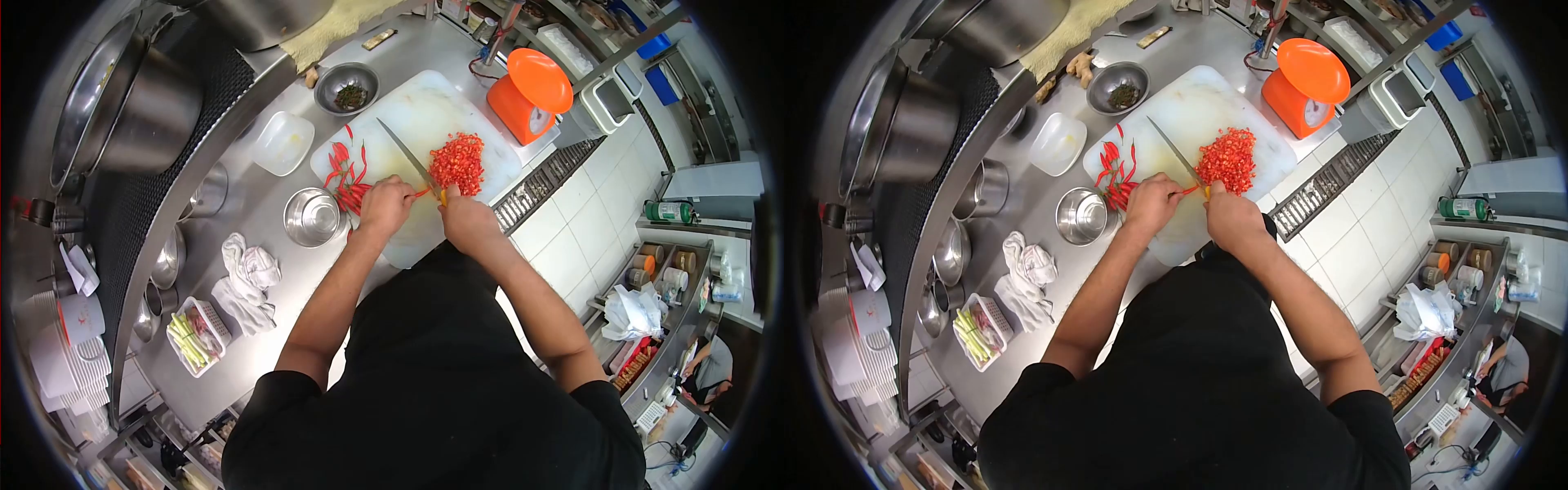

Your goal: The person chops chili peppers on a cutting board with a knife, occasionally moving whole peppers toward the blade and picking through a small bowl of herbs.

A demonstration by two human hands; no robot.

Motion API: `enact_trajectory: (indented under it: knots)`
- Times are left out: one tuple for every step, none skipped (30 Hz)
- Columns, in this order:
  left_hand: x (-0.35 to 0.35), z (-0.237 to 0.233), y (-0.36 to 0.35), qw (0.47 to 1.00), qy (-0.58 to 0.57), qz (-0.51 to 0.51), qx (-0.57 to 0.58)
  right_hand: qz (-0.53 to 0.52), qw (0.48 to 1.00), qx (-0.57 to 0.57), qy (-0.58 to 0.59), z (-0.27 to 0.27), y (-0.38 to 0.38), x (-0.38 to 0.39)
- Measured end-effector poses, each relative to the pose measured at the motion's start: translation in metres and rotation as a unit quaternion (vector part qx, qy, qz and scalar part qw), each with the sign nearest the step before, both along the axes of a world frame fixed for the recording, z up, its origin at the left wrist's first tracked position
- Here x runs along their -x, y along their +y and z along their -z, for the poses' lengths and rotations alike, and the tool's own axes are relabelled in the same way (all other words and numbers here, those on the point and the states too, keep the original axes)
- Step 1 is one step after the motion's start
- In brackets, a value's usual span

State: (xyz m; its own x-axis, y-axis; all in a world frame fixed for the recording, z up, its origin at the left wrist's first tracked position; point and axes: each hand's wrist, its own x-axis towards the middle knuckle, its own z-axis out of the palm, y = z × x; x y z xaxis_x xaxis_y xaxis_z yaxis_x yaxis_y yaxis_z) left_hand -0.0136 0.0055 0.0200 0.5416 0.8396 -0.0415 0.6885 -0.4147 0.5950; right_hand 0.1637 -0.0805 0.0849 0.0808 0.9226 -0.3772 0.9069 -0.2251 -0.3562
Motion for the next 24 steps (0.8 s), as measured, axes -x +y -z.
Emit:
enact_trajectory:
  knots:
    - [-0.001, 0.001, -0.001, 1.0, 0.0, -0.003, 0.0, 0.008, 1.0, 0.003, -0.001, 0.007, -0.001, 0.002]
    - [-0.002, 0.003, -0.002, 1.0, 0.001, -0.004, -0.003, 0.017, 1.0, 0.006, -0.003, 0.021, -0.003, 0.004]
    - [-0.003, 0.002, -0.004, 1.0, 0.001, -0.004, -0.005, 0.025, 1.0, 0.009, -0.006, 0.022, -0.003, 0.007]
    - [-0.006, 0.001, -0.006, 1.0, 0.002, -0.004, -0.007, 0.021, 1.0, 0.016, -0.008, 0.022, -0.004, 0.006]
    - [-0.008, 0.0, -0.005, 1.0, 0.007, -0.003, -0.01, 0.016, 1.0, 0.02, -0.011, 0.02, 0.001, 0.004]
    - [-0.008, -0.004, -0.004, 1.0, 0.013, -0.003, -0.013, 0.009, 1.0, 0.023, -0.012, 0.018, 0.006, 0.003]
    - [-0.006, -0.006, -0.008, 1.0, 0.024, -0.001, -0.012, -0.003, 1.0, 0.022, -0.012, 0.019, 0.006, 0.002]
    - [-0.006, -0.005, -0.01, 1.0, 0.029, 0.003, -0.007, -0.012, 1.0, 0.019, -0.011, 0.02, 0.007, -0.001]
    - [-0.007, -0.005, -0.007, 0.999, 0.032, 0.005, -0.006, -0.022, 1.0, 0.011, -0.013, 0.017, 0.012, -0.004]
    - [-0.007, -0.005, -0.007, 0.999, 0.036, 0.006, -0.002, -0.023, 1.0, 0.005, -0.016, 0.013, 0.012, -0.006]
    - [-0.006, -0.004, -0.008, 1.0, 0.03, 0.006, 0.002, -0.024, 1.0, 0.004, -0.018, 0.008, 0.007, -0.006]
    - [-0.005, -0.004, -0.008, 1.0, 0.024, 0.006, 0.007, -0.026, 0.999, 0.001, -0.02, 0.004, 0.002, -0.005]
    - [-0.005, -0.003, -0.006, 1.0, 0.015, 0.006, 0.009, -0.018, 1.0, 0.005, -0.024, 0.005, -0.001, -0.003]
    - [-0.005, -0.002, -0.004, 1.0, 0.01, 0.012, 0.002, -0.011, 1.0, 0.009, -0.027, 0.008, -0.005, 0.001]
    - [-0.005, 0.0, -0.003, 1.0, 0.006, 0.018, -0.004, -0.003, 0.999, 0.014, -0.031, 0.012, -0.008, 0.004]
    - [-0.004, 0.002, -0.004, 1.0, 0.001, 0.023, -0.009, 0.001, 0.999, 0.019, -0.029, 0.016, -0.008, 0.006]
    - [-0.004, 0.004, -0.003, 0.999, 0.007, 0.032, -0.011, 0.004, 0.999, 0.022, -0.029, 0.021, -0.006, 0.006]
    - [-0.004, 0.003, -0.002, 0.999, 0.012, 0.039, -0.014, 0.007, 0.999, 0.024, -0.028, 0.022, -0.002, 0.006]
    - [-0.004, 0.001, -0.002, 0.999, 0.019, 0.047, -0.017, -0.006, 0.999, 0.022, -0.029, 0.022, 0.002, 0.003]
    - [-0.003, 0.0, -0.004, 0.998, 0.028, 0.051, -0.01, -0.015, 0.999, 0.022, -0.028, 0.021, 0.004, 0.002]
    - [-0.003, -0.001, -0.004, 0.998, 0.036, 0.057, -0.006, -0.023, 0.999, 0.019, -0.028, 0.015, 0.005, 0.001]
    - [-0.004, -0.002, 0.0, 0.997, 0.044, 0.062, -0.005, -0.023, 0.999, 0.018, -0.027, 0.008, 0.006, -0.001]
    - [-0.003, -0.001, 0.002, 0.998, 0.031, 0.057, -0.009, -0.025, 0.999, 0.018, -0.025, 0.0, 0.004, 0.0]
    - [-0.002, 0.002, 0.0, 0.998, 0.018, 0.053, -0.01, -0.026, 0.999, 0.023, -0.022, -0.004, 0.001, 0.001]
